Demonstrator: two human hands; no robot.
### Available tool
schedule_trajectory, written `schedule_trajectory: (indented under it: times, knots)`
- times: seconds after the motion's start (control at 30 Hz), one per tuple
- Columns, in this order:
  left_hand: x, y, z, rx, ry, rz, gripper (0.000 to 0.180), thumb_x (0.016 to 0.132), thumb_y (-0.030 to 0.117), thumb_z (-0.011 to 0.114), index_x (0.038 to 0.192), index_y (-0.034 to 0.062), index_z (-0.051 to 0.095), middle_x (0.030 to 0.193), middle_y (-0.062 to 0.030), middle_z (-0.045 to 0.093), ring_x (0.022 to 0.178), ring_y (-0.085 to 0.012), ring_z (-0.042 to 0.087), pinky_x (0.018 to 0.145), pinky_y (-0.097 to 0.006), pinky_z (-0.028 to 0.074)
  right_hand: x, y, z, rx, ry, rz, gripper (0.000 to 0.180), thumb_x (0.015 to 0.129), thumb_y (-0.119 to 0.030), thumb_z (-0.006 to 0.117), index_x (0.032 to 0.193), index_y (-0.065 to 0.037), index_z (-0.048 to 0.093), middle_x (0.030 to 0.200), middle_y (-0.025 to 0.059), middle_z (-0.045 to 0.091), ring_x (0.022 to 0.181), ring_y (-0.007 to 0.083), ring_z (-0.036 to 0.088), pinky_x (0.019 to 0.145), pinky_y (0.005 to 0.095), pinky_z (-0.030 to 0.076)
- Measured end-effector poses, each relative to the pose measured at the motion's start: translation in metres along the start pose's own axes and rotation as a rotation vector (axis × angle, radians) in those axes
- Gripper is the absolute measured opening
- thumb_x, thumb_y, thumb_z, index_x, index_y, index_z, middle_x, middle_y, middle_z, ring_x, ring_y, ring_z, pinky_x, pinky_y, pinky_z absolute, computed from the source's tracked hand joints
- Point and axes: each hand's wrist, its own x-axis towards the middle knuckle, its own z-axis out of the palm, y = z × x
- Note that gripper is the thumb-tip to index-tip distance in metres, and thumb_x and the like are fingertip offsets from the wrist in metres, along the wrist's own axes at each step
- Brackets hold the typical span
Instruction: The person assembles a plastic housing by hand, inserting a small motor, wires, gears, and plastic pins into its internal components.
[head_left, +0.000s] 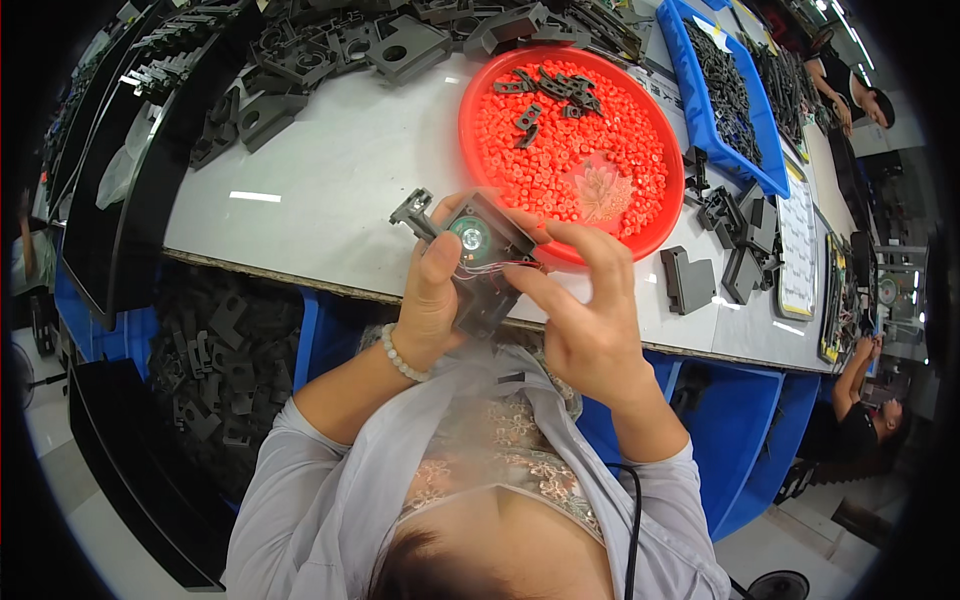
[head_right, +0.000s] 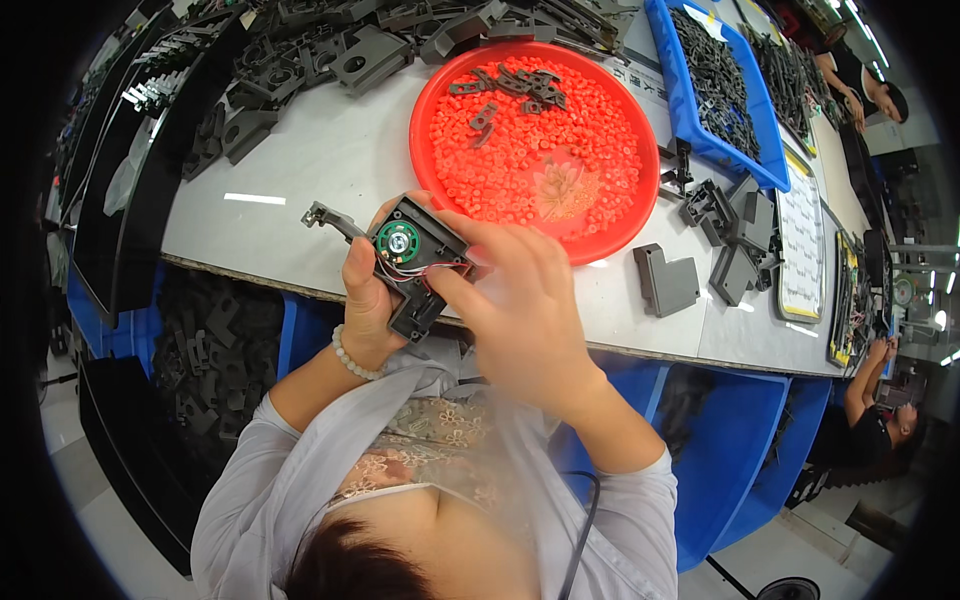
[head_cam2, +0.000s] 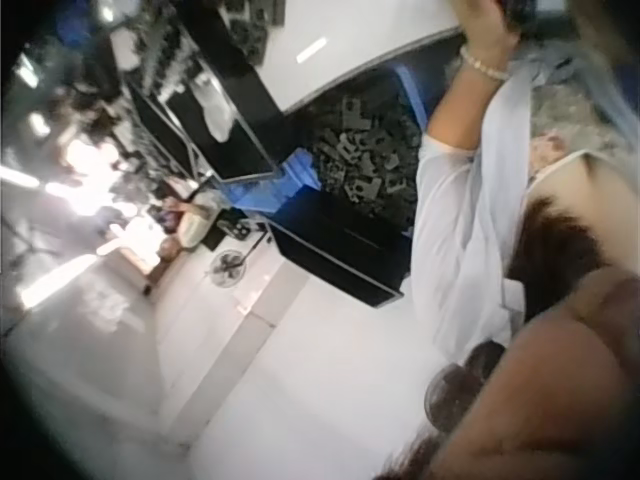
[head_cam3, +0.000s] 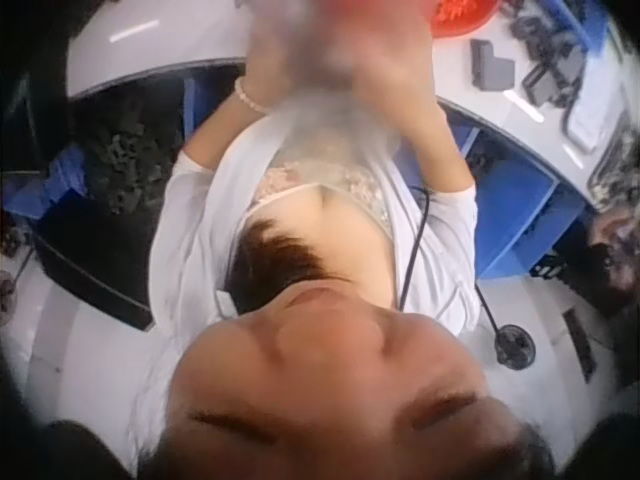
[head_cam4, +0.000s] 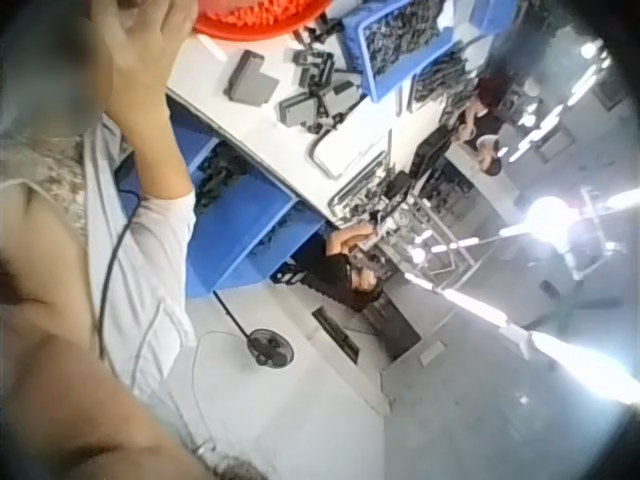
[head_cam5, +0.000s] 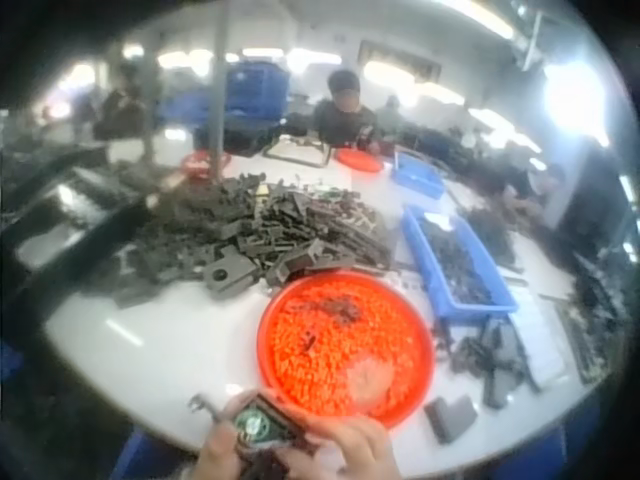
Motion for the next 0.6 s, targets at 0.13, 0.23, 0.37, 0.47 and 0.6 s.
schedule_trajectory:
  times: [0.13, 0.23, 0.37, 0.47, 0.6]
  knots:
    - [-0.002, -0.001, -0.008, 0.098, 0.026, -0.001, 0.071, 0.077, 0.058, 0.059, 0.122, 0.0084, 0.037, 0.113, -0.0180, 0.054, 0.104, -0.0283, 0.057, 0.087, -0.043, 0.051, 0.002, -0.002, 0.014, -0.067, -0.084, 0.036, 0.030, 0.066, -0.002, 0.058, 0.095, -0.007, 0.061, 0.124, 0.0152, 0.045, 0.113, 0.0314, 0.044, 0.092, 0.0499, 0.034]
    - [-0.002, -0.001, -0.007, 0.099, 0.026, -0.043, 0.071, 0.077, 0.057, 0.059, 0.123, 0.0084, 0.036, 0.114, -0.0183, 0.054, 0.104, -0.0276, 0.057, 0.086, -0.041, 0.051, 0.001, -0.001, 0.016, -0.096, -0.104, 0.067, 0.030, 0.064, -0.002, 0.058, 0.094, -0.007, 0.060, 0.126, 0.0160, 0.044, 0.116, 0.0328, 0.042, 0.093, 0.0513, 0.033]
    - [0.000, 0.000, 0.003, 0.069, 0.025, -0.026, 0.066, 0.079, 0.051, 0.061, 0.122, 0.0066, 0.036, 0.111, -0.0177, 0.055, 0.100, -0.0269, 0.058, 0.082, -0.039, 0.052, 0.000, 0.005, 0.011, 0.069, -0.084, 0.081, 0.036, 0.062, 0.004, 0.057, 0.097, -0.006, 0.060, 0.126, 0.0162, 0.044, 0.116, 0.0335, 0.042, 0.095, 0.0476, 0.033]
    - [0.003, -0.001, 0.004, -0.003, 0.017, 0.008, 0.063, 0.080, 0.045, 0.063, 0.121, 0.0049, 0.036, 0.109, -0.0178, 0.056, 0.097, -0.0268, 0.060, 0.077, -0.038, 0.054, -0.021, 0.019, -0.003, 0.081, 0.143, 0.191, 0.042, 0.064, 0.008, 0.054, 0.103, -0.005, 0.059, 0.123, 0.0160, 0.047, 0.113, 0.0325, 0.045, 0.094, 0.0422, 0.037]
    - [0.009, -0.003, -0.004, 0.084, -0.042, -0.019, 0.069, 0.077, 0.056, 0.060, 0.122, 0.0081, 0.038, 0.113, -0.0194, 0.054, 0.108, -0.0333, 0.054, 0.085, -0.049, 0.051, -0.063, 0.053, -0.033, -0.038, 0.259, 0.573, 0.034, 0.074, 0.004, 0.057, 0.109, 0.001, 0.056, 0.111, 0.0157, 0.054, 0.103, 0.0273, 0.052, 0.088, 0.0350, 0.041]
